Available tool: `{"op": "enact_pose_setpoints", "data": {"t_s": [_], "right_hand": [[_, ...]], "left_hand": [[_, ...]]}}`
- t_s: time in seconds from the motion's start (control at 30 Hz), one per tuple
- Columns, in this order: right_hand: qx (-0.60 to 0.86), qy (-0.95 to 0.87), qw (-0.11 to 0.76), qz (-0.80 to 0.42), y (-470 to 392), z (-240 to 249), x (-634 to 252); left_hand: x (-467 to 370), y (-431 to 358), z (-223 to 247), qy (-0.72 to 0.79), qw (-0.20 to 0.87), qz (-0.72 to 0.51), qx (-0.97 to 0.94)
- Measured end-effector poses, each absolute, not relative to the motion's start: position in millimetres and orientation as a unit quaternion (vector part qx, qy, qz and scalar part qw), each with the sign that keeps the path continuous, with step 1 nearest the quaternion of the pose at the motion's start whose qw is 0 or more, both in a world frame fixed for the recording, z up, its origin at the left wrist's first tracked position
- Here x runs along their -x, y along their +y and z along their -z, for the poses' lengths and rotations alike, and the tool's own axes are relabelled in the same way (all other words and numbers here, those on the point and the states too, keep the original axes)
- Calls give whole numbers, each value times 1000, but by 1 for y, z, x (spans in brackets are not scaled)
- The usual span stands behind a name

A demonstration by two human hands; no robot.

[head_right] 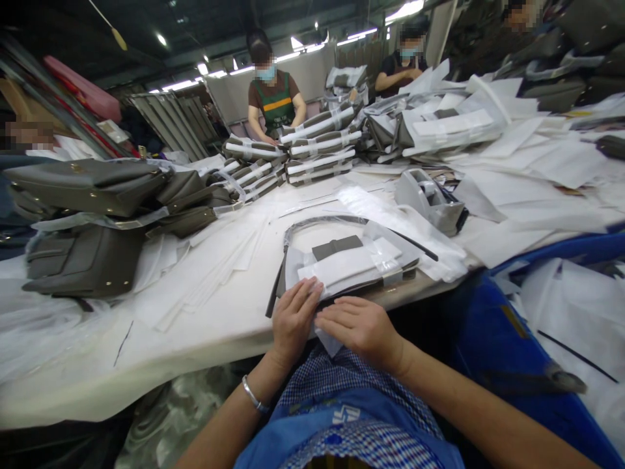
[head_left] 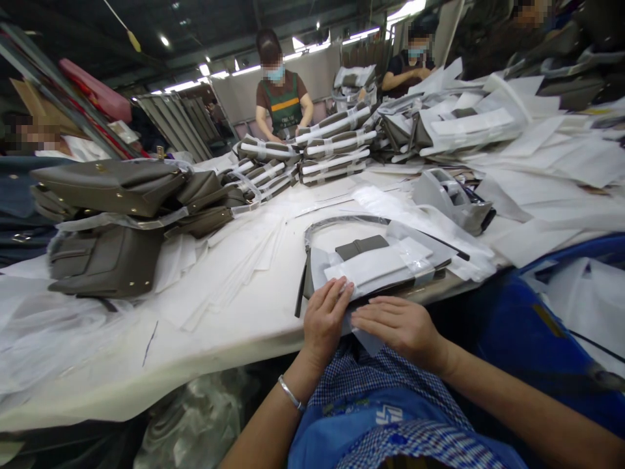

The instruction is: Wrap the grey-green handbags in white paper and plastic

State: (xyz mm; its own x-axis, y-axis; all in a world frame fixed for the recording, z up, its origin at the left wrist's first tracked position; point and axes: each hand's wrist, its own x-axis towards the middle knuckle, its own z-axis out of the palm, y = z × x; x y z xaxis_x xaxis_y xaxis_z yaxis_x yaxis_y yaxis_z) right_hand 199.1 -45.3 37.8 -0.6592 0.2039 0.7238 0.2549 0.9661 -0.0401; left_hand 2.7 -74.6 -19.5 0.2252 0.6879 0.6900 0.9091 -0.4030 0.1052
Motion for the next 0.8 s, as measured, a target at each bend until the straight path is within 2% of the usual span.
{"op": "enact_pose_setpoints", "data": {"t_s": [0.2, 0.4, 0.63, 0.8], "right_hand": [[157, -907, 390, 15, -17, -61, -187], [238, -908, 343, -27, 12, -63, -173], [242, -940, 232, -60, 49, -62, -156], [271, -942, 150, -131, 63, -62, -148]], "left_hand": [[-7, -79, 18, -549, 148, 343, 747], [0, -75, 11, -523, 92, 411, 741], [5, -71, 16, -522, 66, 438, 729], [7, -73, 18, -523, 72, 436, 729]]}}
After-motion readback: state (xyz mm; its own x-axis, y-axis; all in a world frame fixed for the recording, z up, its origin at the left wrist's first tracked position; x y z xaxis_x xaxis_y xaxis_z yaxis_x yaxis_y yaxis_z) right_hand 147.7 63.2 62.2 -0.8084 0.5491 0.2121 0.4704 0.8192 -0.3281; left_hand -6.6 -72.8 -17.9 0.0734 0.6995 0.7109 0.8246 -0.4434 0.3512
